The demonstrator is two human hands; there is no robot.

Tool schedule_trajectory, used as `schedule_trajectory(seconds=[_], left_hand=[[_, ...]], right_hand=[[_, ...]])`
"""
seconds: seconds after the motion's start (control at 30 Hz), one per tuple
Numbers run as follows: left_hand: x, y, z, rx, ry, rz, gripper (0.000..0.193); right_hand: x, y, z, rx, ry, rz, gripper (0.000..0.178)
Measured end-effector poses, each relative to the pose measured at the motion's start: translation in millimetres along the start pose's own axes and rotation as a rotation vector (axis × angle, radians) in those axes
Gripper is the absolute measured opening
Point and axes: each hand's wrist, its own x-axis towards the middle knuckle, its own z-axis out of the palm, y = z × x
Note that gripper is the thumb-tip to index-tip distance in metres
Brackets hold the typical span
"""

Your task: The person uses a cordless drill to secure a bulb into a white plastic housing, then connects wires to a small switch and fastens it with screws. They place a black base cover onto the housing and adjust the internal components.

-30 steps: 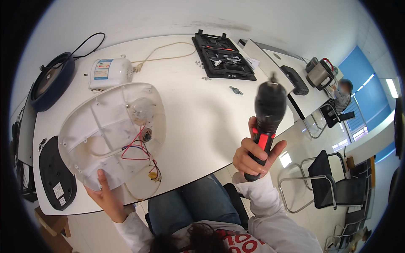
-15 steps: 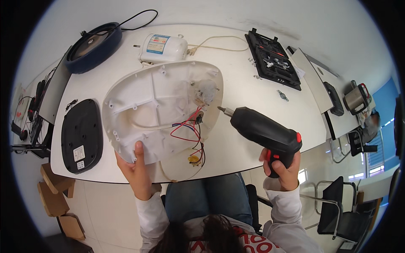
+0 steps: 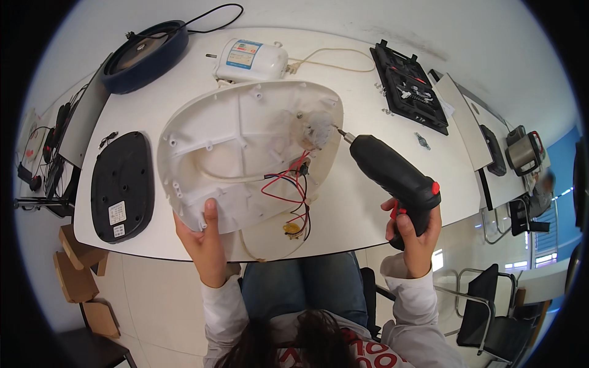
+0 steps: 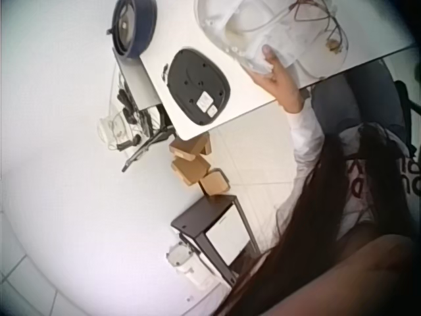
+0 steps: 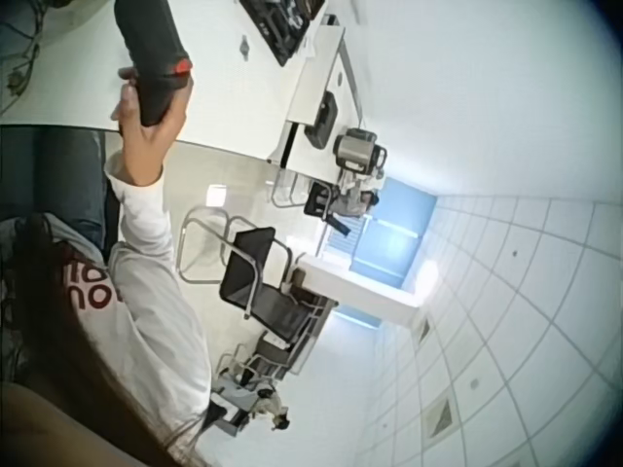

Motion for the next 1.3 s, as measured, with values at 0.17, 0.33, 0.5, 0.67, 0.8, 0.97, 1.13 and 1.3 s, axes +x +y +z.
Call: schedule_trajectory(seconds=[0.17,0.33,0.5,0.67,0.8,0.97,1.13,1.3], left_hand=[[-0.5,0.8,-0.2,0.004,0.0,0.0,0.055],[-1.1,1.7,1.7,-0.013,0.02,-0.008,0.057],[-1.4,-1.3,1.1,-0.009,0.031,-0.018,0.056],[-0.4,0.0,-0.4,0.003,-0.001,-0.001,0.055],[-0.3,0.3,0.2,0.016,0.003,0.004,0.055],[-0.5,0.0,-0.5,-0.004,-0.002,-0.007,0.055],[-0.7,-1.5,-0.7,-0.005,0.007,-0.015,0.057],[-0.5,-3.3,-1.4,-0.043,0.003,-0.017,0.054]], right_hand=[[2.3,1.2,0.3,0.003,0.005,0.001,0.047],[4.0,1.3,0.3,0.006,-0.002,0.014,0.048],[4.3,-0.7,0.7,-0.01,0.001,0.033,0.045],[5.4,-3.6,2.2,-0.045,-0.018,0.011,0.041],[6.1,-5.4,3.3,-0.06,-0.022,0.001,0.04],[8.4,-6.7,1.9,-0.051,-0.031,0.007,0.04],[8.3,-6.3,2.7,-0.059,-0.032,0.006,0.04],[9.9,-8.5,2.9,-0.066,-0.045,0.015,0.04]])
